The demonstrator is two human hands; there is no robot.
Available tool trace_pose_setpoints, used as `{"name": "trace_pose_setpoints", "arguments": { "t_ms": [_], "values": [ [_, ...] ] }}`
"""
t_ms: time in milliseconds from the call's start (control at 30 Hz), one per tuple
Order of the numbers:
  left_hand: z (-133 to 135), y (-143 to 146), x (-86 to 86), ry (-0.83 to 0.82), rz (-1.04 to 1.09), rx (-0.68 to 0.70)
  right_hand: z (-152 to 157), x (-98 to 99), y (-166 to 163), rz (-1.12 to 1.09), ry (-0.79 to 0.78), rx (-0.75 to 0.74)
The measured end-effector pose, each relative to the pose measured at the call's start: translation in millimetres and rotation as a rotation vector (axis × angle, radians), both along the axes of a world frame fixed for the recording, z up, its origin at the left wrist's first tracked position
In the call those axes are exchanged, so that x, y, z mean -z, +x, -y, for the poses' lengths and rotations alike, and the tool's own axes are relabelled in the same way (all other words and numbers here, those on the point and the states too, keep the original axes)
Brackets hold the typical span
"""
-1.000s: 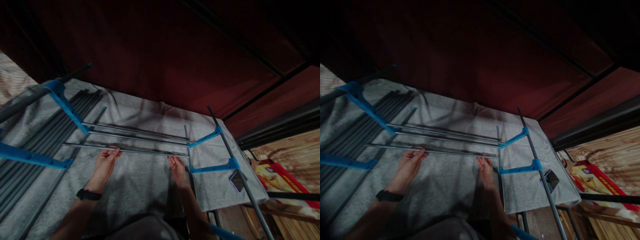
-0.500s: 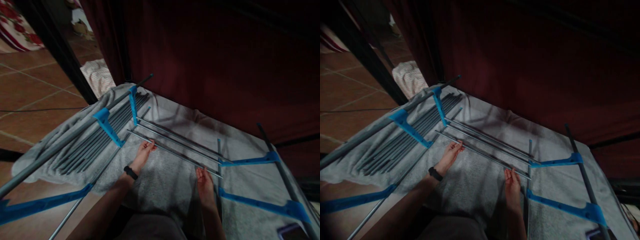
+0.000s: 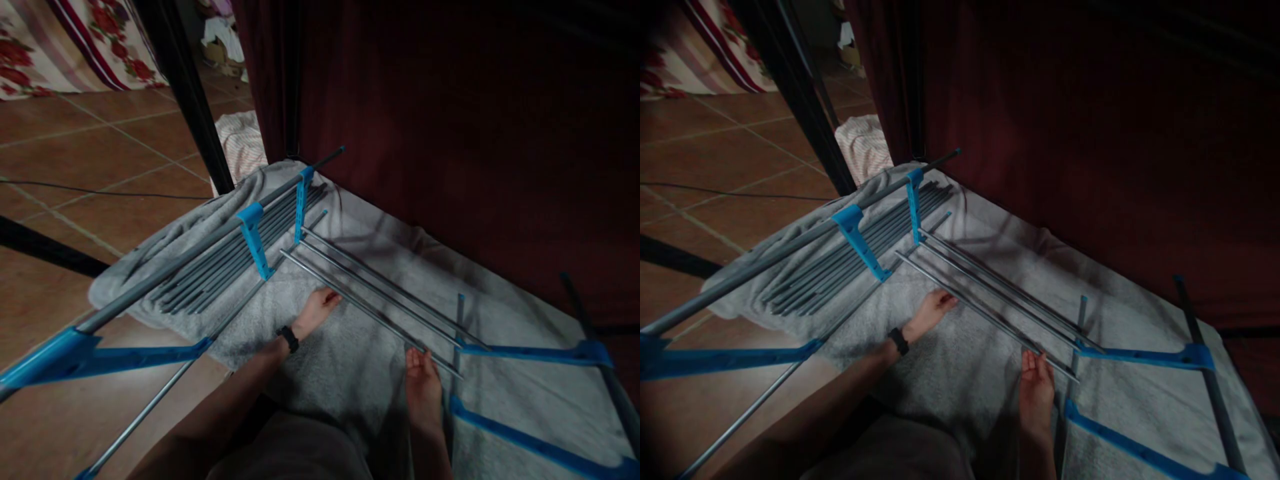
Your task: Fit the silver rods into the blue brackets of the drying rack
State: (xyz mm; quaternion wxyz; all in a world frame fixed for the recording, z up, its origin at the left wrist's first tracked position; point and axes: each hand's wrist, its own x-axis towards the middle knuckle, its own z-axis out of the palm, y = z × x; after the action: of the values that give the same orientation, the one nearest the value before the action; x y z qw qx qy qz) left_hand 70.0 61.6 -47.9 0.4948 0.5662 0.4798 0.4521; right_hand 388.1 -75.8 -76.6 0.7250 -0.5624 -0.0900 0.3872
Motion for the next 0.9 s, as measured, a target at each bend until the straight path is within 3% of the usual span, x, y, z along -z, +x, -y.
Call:
{"name": "trace_pose_setpoints", "arguments": {
  "t_ms": [233,467,600,733,900],
  "values": [
    [13.0,-0.3,-9.1,0.223,-0.183,0.107,-1.0,-2.3,-2.6,0.005,0.044,0.005],
    [26.7,-0.1,-12.9,0.360,-0.247,-0.041,0.9,-4.5,-3.6,0.000,0.033,0.005],
    [27.3,1.6,-16.8,0.338,-0.246,-0.090,0.3,-5.8,-3.8,0.021,0.022,-0.018],
    [25.4,3.2,-21.0,0.271,-0.237,-0.033,-1.9,-7.3,-4.2,0.046,0.042,-0.021],
    [26.4,5.0,-25.3,0.203,-0.117,-0.068,-1.4,-13.3,-9.2,0.007,0.032,-0.006]
  ]
}}
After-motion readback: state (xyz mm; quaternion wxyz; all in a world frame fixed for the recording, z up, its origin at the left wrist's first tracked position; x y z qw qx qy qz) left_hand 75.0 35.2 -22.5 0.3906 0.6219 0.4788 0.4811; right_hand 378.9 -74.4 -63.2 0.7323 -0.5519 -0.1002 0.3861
